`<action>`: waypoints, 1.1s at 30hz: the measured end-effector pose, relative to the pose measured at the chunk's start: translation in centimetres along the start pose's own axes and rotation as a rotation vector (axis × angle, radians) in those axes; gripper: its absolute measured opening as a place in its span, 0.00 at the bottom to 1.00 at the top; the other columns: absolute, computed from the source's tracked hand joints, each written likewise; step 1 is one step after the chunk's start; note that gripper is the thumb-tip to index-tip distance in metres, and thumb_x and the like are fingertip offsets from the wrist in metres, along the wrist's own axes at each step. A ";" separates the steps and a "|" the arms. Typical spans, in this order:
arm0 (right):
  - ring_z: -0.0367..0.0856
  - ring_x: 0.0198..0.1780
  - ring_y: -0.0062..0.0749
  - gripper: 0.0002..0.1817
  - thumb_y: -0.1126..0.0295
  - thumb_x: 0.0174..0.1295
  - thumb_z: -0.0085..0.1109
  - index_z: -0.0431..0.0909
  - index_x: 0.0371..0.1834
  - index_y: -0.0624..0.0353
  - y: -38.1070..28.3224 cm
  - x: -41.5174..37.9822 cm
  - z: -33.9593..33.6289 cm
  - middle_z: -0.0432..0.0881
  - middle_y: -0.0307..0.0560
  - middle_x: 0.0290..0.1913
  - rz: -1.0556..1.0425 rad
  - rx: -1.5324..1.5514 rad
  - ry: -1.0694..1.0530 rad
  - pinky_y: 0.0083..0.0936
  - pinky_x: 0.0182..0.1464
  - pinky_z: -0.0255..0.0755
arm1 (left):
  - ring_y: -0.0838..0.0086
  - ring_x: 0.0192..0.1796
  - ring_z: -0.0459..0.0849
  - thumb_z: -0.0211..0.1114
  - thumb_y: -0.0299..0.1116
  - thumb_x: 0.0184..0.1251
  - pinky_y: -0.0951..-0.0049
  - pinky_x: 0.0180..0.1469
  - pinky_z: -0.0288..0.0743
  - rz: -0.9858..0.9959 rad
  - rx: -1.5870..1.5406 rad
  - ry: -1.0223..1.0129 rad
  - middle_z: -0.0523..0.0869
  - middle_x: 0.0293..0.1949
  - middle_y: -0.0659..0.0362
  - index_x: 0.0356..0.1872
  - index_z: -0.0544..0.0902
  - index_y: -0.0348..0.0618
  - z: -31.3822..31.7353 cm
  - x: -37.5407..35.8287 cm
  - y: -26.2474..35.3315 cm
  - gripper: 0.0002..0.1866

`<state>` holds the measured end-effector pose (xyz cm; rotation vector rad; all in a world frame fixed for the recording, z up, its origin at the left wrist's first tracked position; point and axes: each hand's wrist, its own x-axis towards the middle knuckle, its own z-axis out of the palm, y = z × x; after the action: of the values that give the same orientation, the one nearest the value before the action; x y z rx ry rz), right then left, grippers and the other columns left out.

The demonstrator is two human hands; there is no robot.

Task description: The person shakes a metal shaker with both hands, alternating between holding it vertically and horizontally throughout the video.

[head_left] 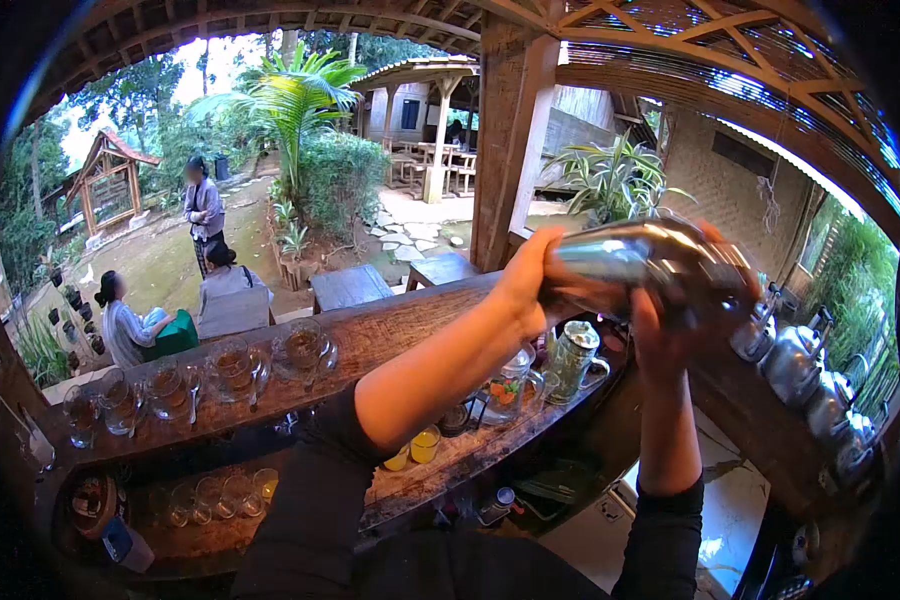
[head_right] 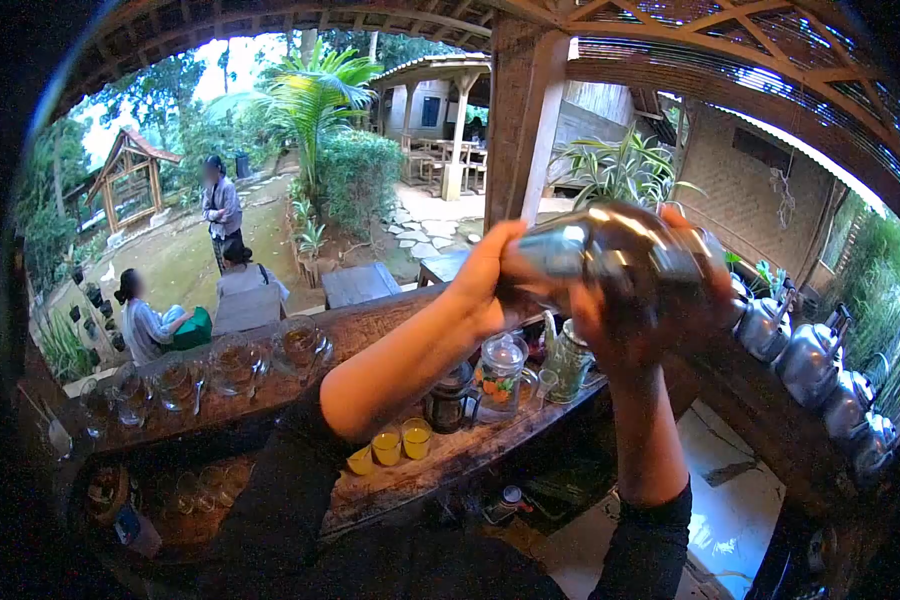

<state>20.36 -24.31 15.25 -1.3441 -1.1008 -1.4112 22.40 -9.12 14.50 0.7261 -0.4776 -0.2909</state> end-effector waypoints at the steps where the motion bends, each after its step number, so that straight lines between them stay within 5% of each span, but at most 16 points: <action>1: 0.70 0.54 0.42 0.45 0.66 0.42 0.68 0.49 0.63 0.61 -0.5 1.0 1.1 0.67 0.53 0.54 0.097 0.219 0.109 0.32 0.58 0.63 | 0.66 0.39 0.82 0.49 0.51 0.59 0.65 0.40 0.78 -0.037 -0.066 0.140 0.81 0.38 0.54 0.41 0.75 0.41 -0.4 0.4 -0.7 0.23; 4: 0.65 0.58 0.42 0.33 0.63 0.54 0.58 0.54 0.61 0.59 -1.5 2.3 -0.3 0.64 0.53 0.57 -0.303 -0.165 0.066 0.36 0.60 0.63 | 0.67 0.39 0.81 0.51 0.48 0.60 0.62 0.40 0.78 -0.035 -0.115 0.241 0.80 0.38 0.56 0.43 0.74 0.46 1.2 -0.8 -0.6 0.18; 5: 0.65 0.59 0.43 0.35 0.59 0.54 0.59 0.54 0.61 0.61 -2.3 0.8 -1.0 0.64 0.55 0.58 0.059 0.034 0.026 0.37 0.60 0.61 | 0.66 0.40 0.80 0.52 0.47 0.60 0.60 0.43 0.76 0.085 -0.020 0.111 0.80 0.39 0.55 0.44 0.74 0.46 2.7 -1.8 0.3 0.18; 7: 0.65 0.59 0.43 0.35 0.57 0.54 0.58 0.54 0.61 0.60 -1.4 0.8 -1.8 0.64 0.54 0.59 0.053 0.116 0.024 0.37 0.61 0.61 | 0.65 0.43 0.79 0.55 0.45 0.59 0.58 0.48 0.73 0.299 -0.057 -0.209 0.80 0.40 0.55 0.45 0.73 0.47 4.9 -2.5 0.9 0.17; 10: 0.64 0.60 0.41 0.35 0.53 0.56 0.54 0.54 0.63 0.57 0.2 -0.1 -3.1 0.63 0.53 0.61 0.044 0.368 0.010 0.39 0.61 0.60 | 0.65 0.43 0.80 0.53 0.47 0.59 0.57 0.48 0.74 0.209 -0.042 -0.119 0.80 0.40 0.55 0.45 0.74 0.47 4.4 -0.9 0.4 0.18; 11: 0.63 0.61 0.41 0.36 0.59 0.54 0.58 0.51 0.64 0.55 2.0 0.2 -2.3 0.62 0.55 0.60 -0.111 -0.008 -0.078 0.38 0.61 0.60 | 0.65 0.43 0.80 0.50 0.48 0.60 0.57 0.46 0.74 0.134 -0.041 -0.110 0.80 0.40 0.55 0.44 0.75 0.47 1.8 1.1 -0.9 0.19; 12: 0.68 0.55 0.39 0.44 0.62 0.46 0.67 0.47 0.63 0.56 2.5 1.2 -1.0 0.62 0.56 0.57 -0.263 0.054 0.092 0.31 0.56 0.64 | 0.66 0.42 0.80 0.48 0.48 0.60 0.58 0.45 0.75 0.064 -0.093 0.090 0.80 0.40 0.56 0.44 0.75 0.47 -0.1 2.2 -2.4 0.19; 15: 0.70 0.53 0.37 0.45 0.74 0.46 0.64 0.43 0.64 0.54 2.8 1.4 -1.1 0.62 0.56 0.56 0.325 0.265 -0.003 0.31 0.54 0.68 | 0.66 0.40 0.81 0.48 0.48 0.60 0.61 0.41 0.77 0.050 -0.116 0.384 0.80 0.40 0.56 0.43 0.75 0.47 -1.1 2.1 -4.7 0.19; 17: 0.65 0.58 0.39 0.43 0.72 0.50 0.62 0.44 0.66 0.49 2.8 2.4 -2.8 0.61 0.57 0.60 -0.169 0.182 -0.072 0.32 0.60 0.60 | 0.66 0.38 0.81 0.48 0.48 0.59 0.65 0.41 0.77 0.193 -0.076 0.237 0.80 0.40 0.56 0.43 0.75 0.48 1.2 1.5 -4.1 0.18; 19: 0.65 0.60 0.44 0.42 0.60 0.50 0.65 0.49 0.65 0.49 3.2 1.5 -4.6 0.59 0.62 0.61 0.129 0.714 -0.002 0.36 0.59 0.64 | 0.67 0.36 0.81 0.49 0.44 0.61 0.68 0.40 0.76 0.401 -0.053 -0.052 0.80 0.38 0.55 0.43 0.73 0.46 4.3 0.5 -2.7 0.16; 23: 0.71 0.53 0.52 0.46 0.62 0.45 0.68 0.47 0.65 0.55 3.6 2.2 -6.9 0.60 0.66 0.60 0.229 0.609 -0.137 0.44 0.51 0.72 | 0.68 0.36 0.78 0.53 0.47 0.57 0.61 0.39 0.74 0.345 -0.011 0.055 0.78 0.35 0.57 0.41 0.73 0.49 4.5 2.8 -3.2 0.16; 24: 0.72 0.53 0.43 0.44 0.71 0.46 0.65 0.47 0.65 0.55 5.0 1.9 -2.9 0.63 0.61 0.58 -0.343 0.216 0.199 0.37 0.53 0.71 | 0.66 0.38 0.79 0.53 0.47 0.57 0.60 0.41 0.74 0.212 -0.071 0.192 0.79 0.36 0.57 0.41 0.74 0.49 2.6 3.8 -4.5 0.17; 25: 0.70 0.54 0.36 0.41 0.73 0.48 0.62 0.48 0.64 0.55 5.2 1.8 -3.9 0.65 0.57 0.57 -0.203 -0.114 0.033 0.30 0.55 0.67 | 0.65 0.39 0.79 0.53 0.47 0.56 0.59 0.42 0.74 0.082 -0.132 0.322 0.79 0.37 0.56 0.41 0.74 0.48 2.4 4.0 -5.1 0.18; 27: 0.73 0.49 0.36 0.46 0.70 0.44 0.66 0.45 0.64 0.59 5.4 1.4 -3.7 0.64 0.55 0.54 0.331 0.286 0.026 0.29 0.52 0.68 | 0.62 0.40 0.80 0.52 0.47 0.56 0.57 0.44 0.74 0.089 -0.110 0.461 0.80 0.39 0.54 0.42 0.75 0.47 2.0 4.3 -6.4 0.18; 29: 0.72 0.52 0.39 0.45 0.69 0.43 0.68 0.49 0.63 0.56 5.9 1.9 -4.1 0.65 0.55 0.55 -0.153 0.374 0.164 0.34 0.57 0.66 | 0.62 0.39 0.80 0.52 0.47 0.56 0.57 0.43 0.74 0.217 -0.106 0.270 0.80 0.39 0.54 0.43 0.75 0.45 3.2 4.1 -5.9 0.19; 33: 0.71 0.55 0.54 0.41 0.65 0.48 0.67 0.52 0.62 0.60 2.9 1.0 -5.9 0.62 0.55 0.61 -0.490 0.536 0.199 0.49 0.61 0.60 | 0.68 0.38 0.80 0.55 0.45 0.58 0.63 0.43 0.74 0.499 0.002 -0.123 0.80 0.35 0.57 0.42 0.76 0.45 7.7 2.8 -4.1 0.17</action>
<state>21.87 -30.70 16.23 -0.5606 -1.5956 -1.4029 20.44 -17.52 17.55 0.5704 -0.7571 0.1335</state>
